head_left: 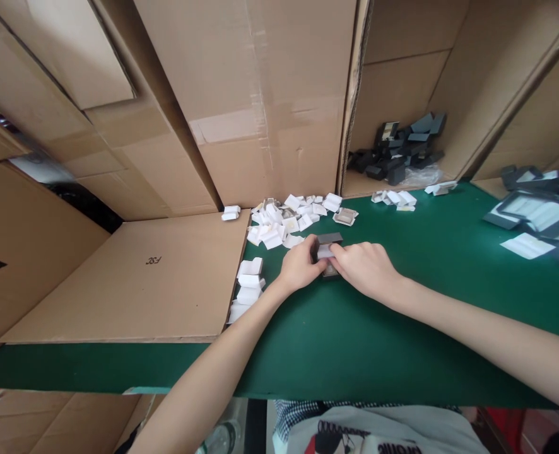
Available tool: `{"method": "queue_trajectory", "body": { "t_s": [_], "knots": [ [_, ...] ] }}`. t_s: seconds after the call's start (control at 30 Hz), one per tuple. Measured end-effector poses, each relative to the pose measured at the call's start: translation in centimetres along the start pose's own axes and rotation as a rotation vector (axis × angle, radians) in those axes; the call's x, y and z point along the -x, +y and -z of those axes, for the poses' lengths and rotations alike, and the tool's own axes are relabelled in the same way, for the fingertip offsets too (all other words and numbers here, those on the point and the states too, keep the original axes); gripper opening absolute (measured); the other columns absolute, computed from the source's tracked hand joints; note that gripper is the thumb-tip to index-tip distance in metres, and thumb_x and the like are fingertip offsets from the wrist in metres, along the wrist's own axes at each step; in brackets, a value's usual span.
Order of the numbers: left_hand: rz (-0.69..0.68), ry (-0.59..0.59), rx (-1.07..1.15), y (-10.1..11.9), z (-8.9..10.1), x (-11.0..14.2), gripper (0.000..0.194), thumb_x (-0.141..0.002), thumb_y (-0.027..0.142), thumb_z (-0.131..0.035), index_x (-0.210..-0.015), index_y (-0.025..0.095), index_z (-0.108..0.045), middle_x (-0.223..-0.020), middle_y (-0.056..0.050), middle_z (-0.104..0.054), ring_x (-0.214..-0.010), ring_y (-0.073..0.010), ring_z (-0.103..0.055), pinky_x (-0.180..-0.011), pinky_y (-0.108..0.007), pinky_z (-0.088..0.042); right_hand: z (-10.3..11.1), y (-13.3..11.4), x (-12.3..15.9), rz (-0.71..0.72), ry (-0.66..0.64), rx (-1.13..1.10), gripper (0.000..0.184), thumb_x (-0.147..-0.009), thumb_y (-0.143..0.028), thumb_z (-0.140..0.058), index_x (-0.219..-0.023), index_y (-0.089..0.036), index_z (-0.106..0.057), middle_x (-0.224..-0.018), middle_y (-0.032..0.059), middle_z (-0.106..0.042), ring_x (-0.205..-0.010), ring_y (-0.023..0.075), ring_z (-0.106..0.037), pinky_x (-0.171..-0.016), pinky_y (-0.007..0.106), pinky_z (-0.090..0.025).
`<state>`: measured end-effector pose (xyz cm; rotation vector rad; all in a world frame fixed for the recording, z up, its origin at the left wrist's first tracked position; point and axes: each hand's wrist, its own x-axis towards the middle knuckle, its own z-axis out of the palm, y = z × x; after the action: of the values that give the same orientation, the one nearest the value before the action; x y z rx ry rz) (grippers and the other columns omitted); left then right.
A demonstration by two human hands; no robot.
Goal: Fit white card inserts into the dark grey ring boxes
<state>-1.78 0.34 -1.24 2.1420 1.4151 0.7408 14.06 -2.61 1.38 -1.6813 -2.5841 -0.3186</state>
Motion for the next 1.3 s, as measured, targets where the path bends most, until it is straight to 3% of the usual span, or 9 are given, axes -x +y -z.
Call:
{"method": "queue_trajectory", "body": {
  "t_s": [0.17, 0.6, 1.03, 1.17, 1.3],
  "knots": [
    [-0.010, 0.031, 0.106, -0.3, 0.0, -0.1, 0.012, -0.084, 0.030, -0.046, -0.085, 0.019, -0.049, -0.073, 0.001, -0.054, -0.060, -0.0126, -0.047, -0.057, -0.024, -0.035, -0.3, 0.1, -0.1, 0.018, -0.005, -0.028, 0.024, -0.094, -0.025, -0.036, -0.100, -0.017, -0.057, -0.079, 0.0101, -0.071, -0.068, 0.0233, -0.067, -0.050, 0.025, -0.028],
    [0.031, 0.106, -0.123, -0.1, -0.7, 0.1, 0.011, -0.088, 0.030, -0.040, -0.084, 0.020, -0.043, -0.069, -0.001, -0.055, -0.060, -0.0176, -0.052, -0.054, -0.026, -0.031, -0.2, -0.2, -0.3, 0.004, -0.061, -0.073, 0.025, -0.095, -0.024, -0.030, -0.104, -0.017, -0.053, -0.077, 0.0100, -0.069, -0.069, 0.0249, -0.067, -0.050, 0.026, -0.028],
    [-0.018, 0.153, -0.102, -0.1, -0.8, 0.2, 0.016, -0.090, 0.030, -0.041, -0.078, 0.019, -0.045, -0.066, -0.001, -0.055, -0.057, -0.0156, -0.051, -0.054, -0.025, -0.033, -0.2, -0.3, 0.2, 0.054, -0.049, -0.030, 0.020, -0.089, -0.014, -0.040, -0.095, -0.015, -0.059, -0.080, 0.0098, -0.071, -0.070, 0.0222, -0.066, -0.048, 0.028, -0.022],
    [-0.032, 0.147, -0.065, 0.4, -0.6, 0.3, 0.015, -0.089, 0.029, -0.041, -0.082, 0.019, -0.050, -0.072, -0.002, -0.059, -0.063, -0.0159, -0.054, -0.058, -0.025, -0.037, 0.0, 0.2, 0.1, 0.075, 0.016, -0.042, 0.027, -0.092, -0.021, -0.037, -0.092, -0.017, -0.064, -0.080, 0.0078, -0.072, -0.068, 0.0209, -0.066, -0.049, 0.028, -0.020],
    [-0.026, 0.114, -0.092, 0.7, -0.5, 0.6, 0.010, -0.085, 0.025, -0.045, -0.082, 0.019, -0.052, -0.072, -0.002, -0.060, -0.063, -0.0160, -0.055, -0.057, -0.025, -0.038, 0.9, 0.8, 0.2, 0.101, 0.158, -0.121, 0.031, -0.091, -0.027, -0.040, -0.077, -0.019, -0.067, -0.073, 0.0045, -0.071, -0.063, 0.0187, -0.064, -0.049, 0.027, -0.023]
  ]
}}
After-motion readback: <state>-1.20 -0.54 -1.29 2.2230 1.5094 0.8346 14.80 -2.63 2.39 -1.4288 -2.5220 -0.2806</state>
